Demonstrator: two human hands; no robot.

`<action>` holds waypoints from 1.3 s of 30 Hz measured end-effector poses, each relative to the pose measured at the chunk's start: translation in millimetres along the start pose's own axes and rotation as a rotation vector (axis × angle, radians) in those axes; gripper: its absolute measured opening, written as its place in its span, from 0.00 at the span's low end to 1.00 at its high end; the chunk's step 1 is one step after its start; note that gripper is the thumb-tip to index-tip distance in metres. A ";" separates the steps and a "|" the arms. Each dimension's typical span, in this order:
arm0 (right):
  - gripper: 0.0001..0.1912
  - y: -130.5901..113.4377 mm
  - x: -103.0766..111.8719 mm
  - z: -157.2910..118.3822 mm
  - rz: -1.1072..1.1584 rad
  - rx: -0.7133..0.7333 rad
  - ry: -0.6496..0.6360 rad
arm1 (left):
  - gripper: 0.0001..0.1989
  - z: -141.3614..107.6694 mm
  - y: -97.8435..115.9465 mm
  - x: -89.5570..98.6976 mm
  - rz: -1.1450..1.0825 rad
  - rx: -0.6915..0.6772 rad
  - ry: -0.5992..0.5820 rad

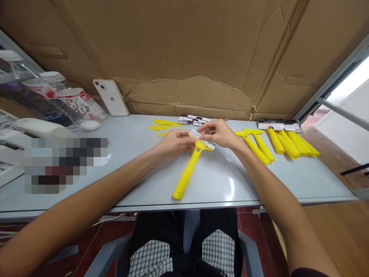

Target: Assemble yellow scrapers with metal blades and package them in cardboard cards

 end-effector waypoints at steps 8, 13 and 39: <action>0.14 5.5 -1.6 1.6 -0.028 0.006 -0.001 | 0.14 0.4 1.0 1.3 -0.008 0.004 0.011; 0.13 8.3 -10.3 1.7 -0.030 0.009 0.003 | 0.10 0.6 -6.1 4.8 -0.031 0.024 0.131; 0.11 33.7 -2.7 0.7 0.229 -0.297 0.096 | 0.06 10.6 -6.9 33.8 -0.175 0.003 0.332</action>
Point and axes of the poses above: each hand's wrist, its own z-axis towards the middle knuckle, its own x-axis out of the back of the hand, y = z × x, the point moved 8 cm from there along z, towards the middle knuckle, and after that the axes turned 3 degrees about -z, right-handed, at the moved point
